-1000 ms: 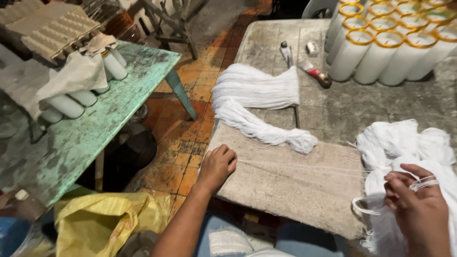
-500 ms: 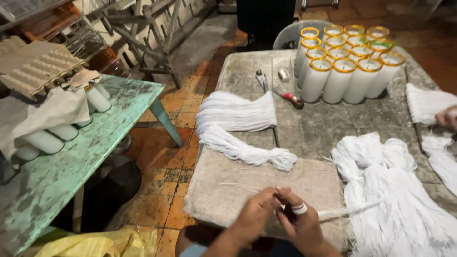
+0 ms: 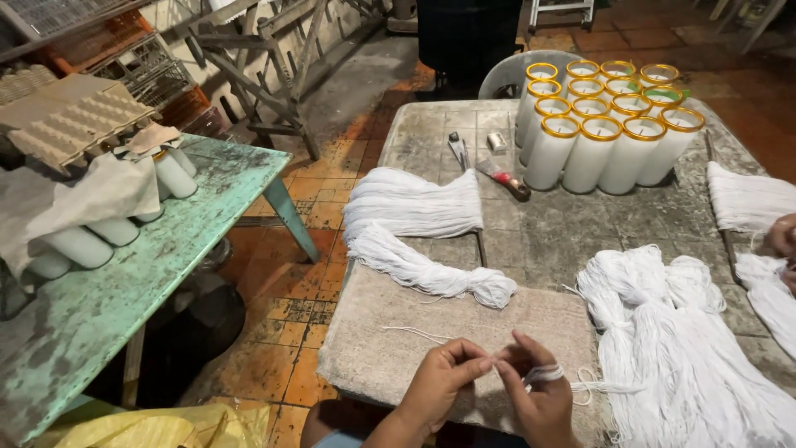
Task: The person is organizing long white cotton wicks into bundles and tying them with a thin string on a workspace.
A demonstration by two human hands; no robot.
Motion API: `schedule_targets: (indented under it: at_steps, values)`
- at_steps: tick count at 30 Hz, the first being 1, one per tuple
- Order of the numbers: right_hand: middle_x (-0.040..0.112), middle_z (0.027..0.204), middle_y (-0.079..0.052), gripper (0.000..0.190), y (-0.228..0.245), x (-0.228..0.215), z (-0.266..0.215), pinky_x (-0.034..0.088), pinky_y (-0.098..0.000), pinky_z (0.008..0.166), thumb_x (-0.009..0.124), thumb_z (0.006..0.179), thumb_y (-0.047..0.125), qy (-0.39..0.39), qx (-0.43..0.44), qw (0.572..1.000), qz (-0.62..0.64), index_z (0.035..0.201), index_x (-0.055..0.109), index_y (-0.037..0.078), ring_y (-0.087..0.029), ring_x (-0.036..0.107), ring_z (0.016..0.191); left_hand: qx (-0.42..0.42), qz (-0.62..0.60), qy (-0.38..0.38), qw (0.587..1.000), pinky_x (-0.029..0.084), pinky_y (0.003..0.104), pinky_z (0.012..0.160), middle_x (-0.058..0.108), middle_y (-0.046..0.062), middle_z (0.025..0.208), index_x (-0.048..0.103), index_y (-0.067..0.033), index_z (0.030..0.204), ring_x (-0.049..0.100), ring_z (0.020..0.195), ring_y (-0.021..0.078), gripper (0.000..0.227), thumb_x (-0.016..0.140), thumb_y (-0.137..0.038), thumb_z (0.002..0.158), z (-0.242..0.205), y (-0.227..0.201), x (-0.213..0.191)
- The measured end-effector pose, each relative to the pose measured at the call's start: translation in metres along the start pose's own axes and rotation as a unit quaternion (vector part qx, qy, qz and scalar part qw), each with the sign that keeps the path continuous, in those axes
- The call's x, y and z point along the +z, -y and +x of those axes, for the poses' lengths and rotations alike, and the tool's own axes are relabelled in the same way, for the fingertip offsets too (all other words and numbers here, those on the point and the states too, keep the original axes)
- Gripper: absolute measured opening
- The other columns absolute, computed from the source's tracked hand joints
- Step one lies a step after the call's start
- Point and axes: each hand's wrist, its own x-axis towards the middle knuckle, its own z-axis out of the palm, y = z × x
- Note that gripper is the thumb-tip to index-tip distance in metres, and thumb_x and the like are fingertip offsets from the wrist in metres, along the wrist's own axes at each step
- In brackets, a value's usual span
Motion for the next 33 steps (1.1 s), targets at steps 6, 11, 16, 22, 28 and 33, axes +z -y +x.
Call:
schedule_targets:
  at_steps: [6, 11, 16, 22, 28, 33]
  values:
    - [0.067, 0.059, -0.021, 0.028, -0.045, -0.01, -0.008, 0.054, -0.0351, 0.042, 0.063, 0.099, 0.014, 0.087, 0.479, 0.798, 0.356, 0.083, 0.068, -0.008, -0.025, 0.063, 0.043, 0.141, 0.279, 0.01, 0.95, 0.049, 0.027, 0.095, 0.051, -0.002, 0.102, 0.081, -0.0172, 0.088, 0.058, 0.097, 0.0121, 0.011, 0.084, -0.009, 0.082, -0.016, -0.03, 0.014]
    - [0.065, 0.088, -0.018, 0.03, -0.055, -0.005, -0.016, 0.06, -0.0355, 0.068, 0.057, 0.08, -0.011, 0.015, 0.537, 0.686, 0.491, 0.11, 0.062, -0.01, -0.025, 0.066, 0.076, 0.136, 0.308, 0.076, 0.938, 0.046, 0.03, 0.107, 0.046, -0.001, 0.112, 0.08, -0.0235, 0.087, 0.053, 0.112, 0.0139, 0.007, 0.084, -0.023, 0.082, -0.021, -0.037, 0.018]
    - [0.07, 0.073, -0.014, 0.009, 0.005, -0.004, 0.012, 0.056, -0.0359, 0.055, 0.075, 0.087, 0.004, 0.062, 0.34, 0.92, 0.184, 0.092, 0.069, -0.001, -0.024, 0.069, 0.056, 0.204, 0.254, -0.061, 0.944, 0.047, 0.027, 0.087, 0.055, 0.001, 0.093, 0.077, -0.0103, 0.084, 0.057, 0.091, 0.0146, 0.006, 0.082, -0.009, 0.084, -0.003, -0.021, 0.007]
    - [0.066, 0.082, -0.002, 0.009, 0.018, -0.009, 0.016, 0.05, -0.0266, 0.069, 0.066, 0.095, 0.017, 0.092, 0.105, 0.989, -0.056, 0.092, 0.069, 0.009, -0.013, 0.064, 0.072, 0.333, 0.409, -0.041, 0.849, 0.048, 0.027, 0.073, 0.047, 0.004, 0.096, 0.078, -0.0075, 0.093, 0.054, 0.083, 0.0156, 0.004, 0.078, -0.009, 0.09, -0.015, -0.027, 0.015]
    - [0.063, 0.08, -0.003, 0.011, 0.015, -0.007, 0.022, 0.045, -0.0279, 0.064, 0.063, 0.097, 0.018, 0.089, 0.126, 0.986, -0.063, 0.094, 0.068, 0.009, -0.014, 0.057, 0.07, 0.177, 0.308, -0.008, 0.935, 0.045, 0.025, 0.075, 0.053, 0.001, 0.094, 0.072, -0.0104, 0.089, 0.054, 0.084, 0.0123, 0.006, 0.077, -0.014, 0.09, -0.019, -0.034, 0.028]
    - [0.066, 0.092, -0.006, 0.005, 0.032, 0.003, 0.027, 0.051, -0.025, 0.071, 0.072, 0.091, 0.009, -0.004, 0.11, 0.994, -0.02, 0.095, 0.07, 0.007, -0.014, 0.064, 0.083, 0.126, 0.146, -0.037, 0.981, 0.052, 0.025, 0.084, 0.063, 0.002, 0.089, 0.07, -0.0087, 0.087, 0.063, 0.088, 0.012, 0.008, 0.076, -0.006, 0.091, -0.005, -0.02, 0.02]
